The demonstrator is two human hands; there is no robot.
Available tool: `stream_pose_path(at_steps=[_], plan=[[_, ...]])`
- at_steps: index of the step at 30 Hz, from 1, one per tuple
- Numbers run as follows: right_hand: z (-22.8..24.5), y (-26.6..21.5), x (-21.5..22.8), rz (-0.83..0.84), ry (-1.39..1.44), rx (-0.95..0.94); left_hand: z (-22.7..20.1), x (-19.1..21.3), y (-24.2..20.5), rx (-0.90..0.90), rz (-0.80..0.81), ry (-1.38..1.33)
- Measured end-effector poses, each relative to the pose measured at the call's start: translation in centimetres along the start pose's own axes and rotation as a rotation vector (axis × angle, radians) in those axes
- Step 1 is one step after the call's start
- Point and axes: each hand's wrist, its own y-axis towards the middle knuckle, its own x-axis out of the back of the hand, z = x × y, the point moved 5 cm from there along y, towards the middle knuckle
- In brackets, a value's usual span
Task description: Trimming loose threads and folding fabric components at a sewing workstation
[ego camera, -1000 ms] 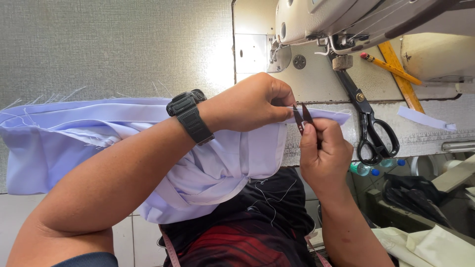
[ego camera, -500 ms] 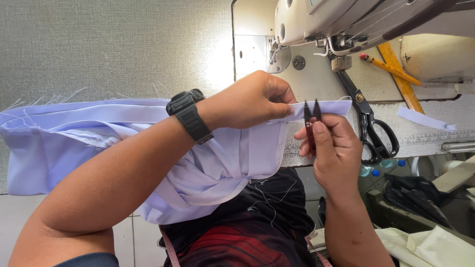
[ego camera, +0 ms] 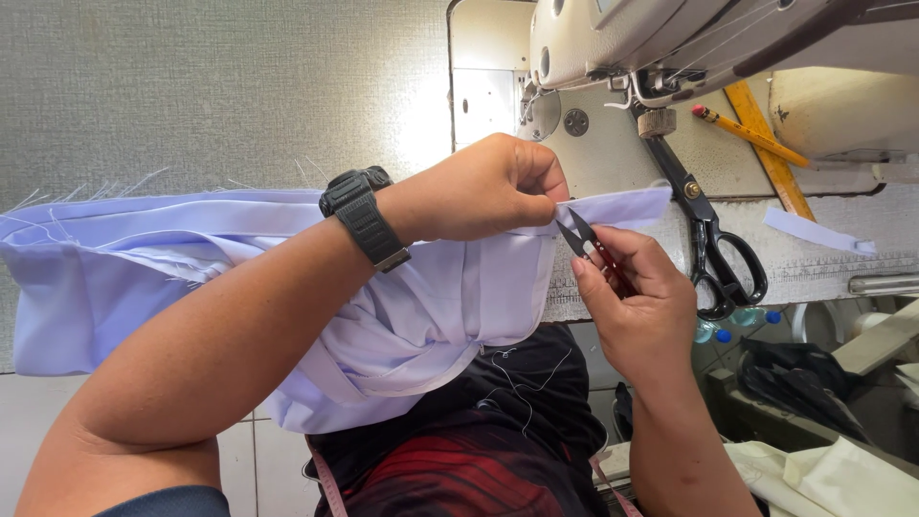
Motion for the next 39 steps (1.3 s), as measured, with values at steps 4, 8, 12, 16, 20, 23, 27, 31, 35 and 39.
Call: stream_pose_path(at_steps=[4, 8, 12, 16, 20, 23, 27, 31, 35, 39], plan=[[-0.4, 0.3, -0.3, -0.032, 0.001, 0.032, -0.6, 0.2, -0.3, 0.025, 0.004, 0.000], [-0.7, 0.5, -0.3, -0.058, -0.025, 0.083, -0.4, 0.1, -0.3, 0.032, 0.008, -0.009], [-0.5, 0.7, -0.6, -0.069, -0.020, 0.191, -0.6, 0.1, -0.4, 0.030, 0.013, 0.012], [-0.5, 0.3, 0.4, -0.129, 0.046, 0.220, -0.4, 0.1, -0.3, 0.030, 0.006, 0.017], [-1.8, 0.5, 3.9, -0.350, -0.278, 0.355, -0.4, -0.5, -0.1, 0.037, -0.021, 0.130], [-2.7, 1.2, 5.4, -0.399, -0.478, 0.298, -0.2, -0.9, 0.0, 0.058, -0.043, 0.259], [-2.1, 2.4, 5.3, -0.340, -0.613, 0.302, -0.2, -1.0, 0.2, 0.033, -0.068, 0.283], [0.0, 2.8, 4.4, -0.307, -0.814, 0.503, -0.5, -1.0, 0.1, 0.037, -0.076, 0.266], [3.5, 2.0, 3.2, -0.318, -0.582, 0.673, -0.9, -1.0, -0.1, 0.052, -0.069, 0.273], [3.2, 2.1, 2.5, -0.141, -0.508, 0.561, -1.2, -1.3, -0.6, -0.038, -0.099, 0.270]])
